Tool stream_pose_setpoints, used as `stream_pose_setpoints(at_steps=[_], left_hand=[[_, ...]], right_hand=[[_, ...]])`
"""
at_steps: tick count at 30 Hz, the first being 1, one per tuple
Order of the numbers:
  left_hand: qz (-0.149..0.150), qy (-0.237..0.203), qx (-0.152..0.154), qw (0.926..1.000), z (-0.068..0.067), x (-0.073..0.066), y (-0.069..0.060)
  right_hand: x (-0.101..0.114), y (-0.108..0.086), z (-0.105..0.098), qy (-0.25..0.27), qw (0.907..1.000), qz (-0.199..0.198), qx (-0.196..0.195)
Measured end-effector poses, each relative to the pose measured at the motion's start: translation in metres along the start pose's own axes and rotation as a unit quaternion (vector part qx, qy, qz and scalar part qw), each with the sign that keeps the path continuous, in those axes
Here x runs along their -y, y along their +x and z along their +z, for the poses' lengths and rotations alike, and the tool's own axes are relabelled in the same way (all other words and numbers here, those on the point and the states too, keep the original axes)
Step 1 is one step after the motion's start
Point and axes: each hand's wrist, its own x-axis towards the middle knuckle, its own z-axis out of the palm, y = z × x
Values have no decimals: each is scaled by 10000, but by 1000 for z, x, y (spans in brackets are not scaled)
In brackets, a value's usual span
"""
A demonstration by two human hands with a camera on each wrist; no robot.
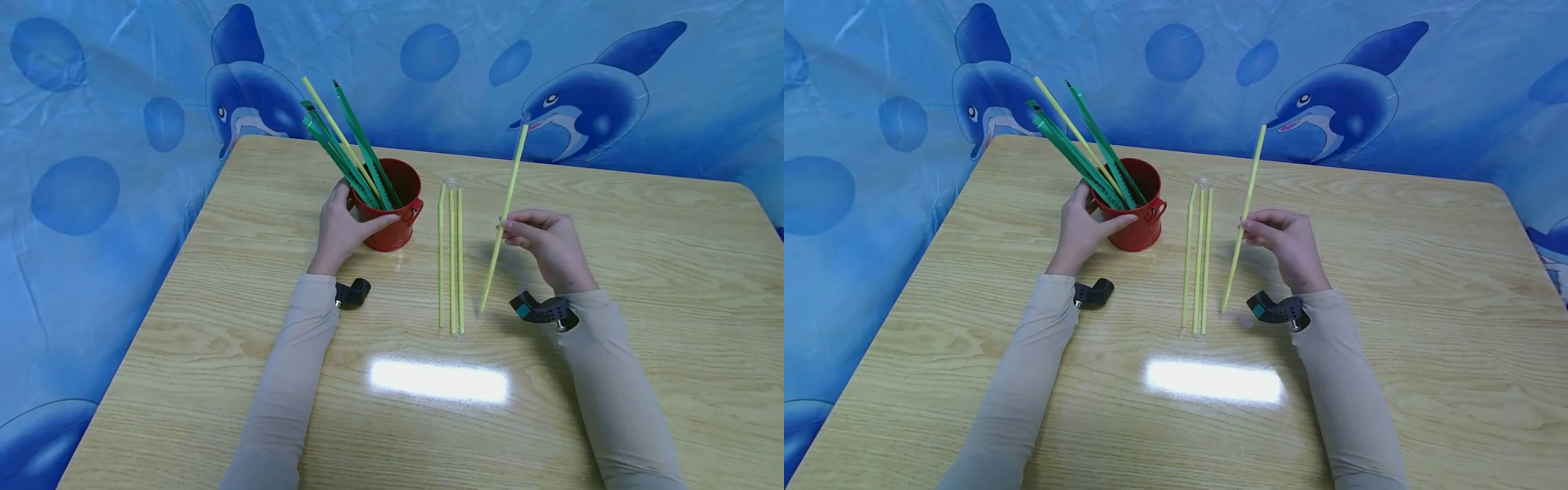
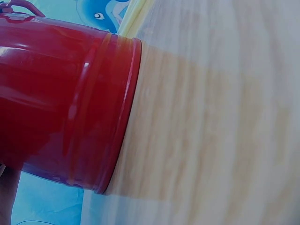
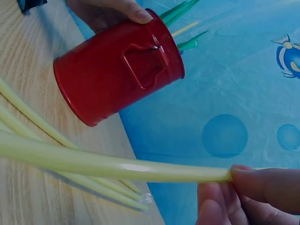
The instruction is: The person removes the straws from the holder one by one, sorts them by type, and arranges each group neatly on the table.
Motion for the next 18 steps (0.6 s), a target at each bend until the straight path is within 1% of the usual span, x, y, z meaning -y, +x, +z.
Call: stream_pose_setpoints(at_steps=[2, 6, 11, 15, 18], left_hand=[[1, -5, -2, 10000, 0, 0, 0], [-19, -49, 13, 10000, 0, 0, 0], [27, -109, 2, 9999, 0, 0, 0], [32, -112, 5, 9999, 0, 1, 0], [54, -145, 0, 9999, 0, 1, 0]], right_hand=[[-2, 1, 0, 72, 9999, 122, 97], [-8, 2, -1, 20, 9988, 365, 314], [-14, 3, -1, -58, 9960, 686, 572], [-18, 4, -1, -21, 9941, 854, 670], [-20, 4, -1, -114, 9933, 924, 680]])
